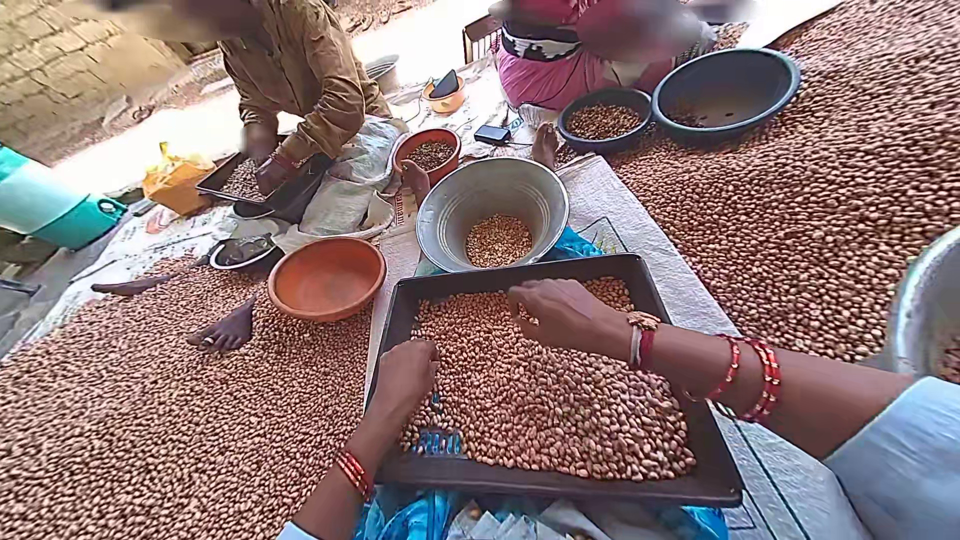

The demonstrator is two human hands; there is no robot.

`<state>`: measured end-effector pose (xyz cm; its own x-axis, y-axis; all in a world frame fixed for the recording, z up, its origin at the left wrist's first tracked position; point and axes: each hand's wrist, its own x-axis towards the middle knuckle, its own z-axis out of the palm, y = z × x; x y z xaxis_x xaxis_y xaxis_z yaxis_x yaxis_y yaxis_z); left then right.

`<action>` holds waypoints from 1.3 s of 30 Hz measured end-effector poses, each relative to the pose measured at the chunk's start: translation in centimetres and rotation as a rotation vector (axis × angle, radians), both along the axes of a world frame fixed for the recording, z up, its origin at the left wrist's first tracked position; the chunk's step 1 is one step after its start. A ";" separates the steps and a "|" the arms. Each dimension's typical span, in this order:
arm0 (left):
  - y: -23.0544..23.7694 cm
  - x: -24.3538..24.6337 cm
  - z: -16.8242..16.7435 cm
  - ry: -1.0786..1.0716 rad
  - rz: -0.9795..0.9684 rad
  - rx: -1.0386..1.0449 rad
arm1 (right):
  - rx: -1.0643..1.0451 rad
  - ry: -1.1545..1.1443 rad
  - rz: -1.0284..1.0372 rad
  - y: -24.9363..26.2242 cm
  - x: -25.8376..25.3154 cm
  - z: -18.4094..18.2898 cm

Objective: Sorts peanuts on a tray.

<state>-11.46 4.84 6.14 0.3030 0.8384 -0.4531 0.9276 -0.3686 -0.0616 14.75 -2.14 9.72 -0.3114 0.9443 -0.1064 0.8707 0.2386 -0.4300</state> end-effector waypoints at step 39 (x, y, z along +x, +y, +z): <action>0.8 -1.6 -0.8 -0.132 -0.014 0.130 | -0.381 0.604 0.025 -0.2 0.4 1.9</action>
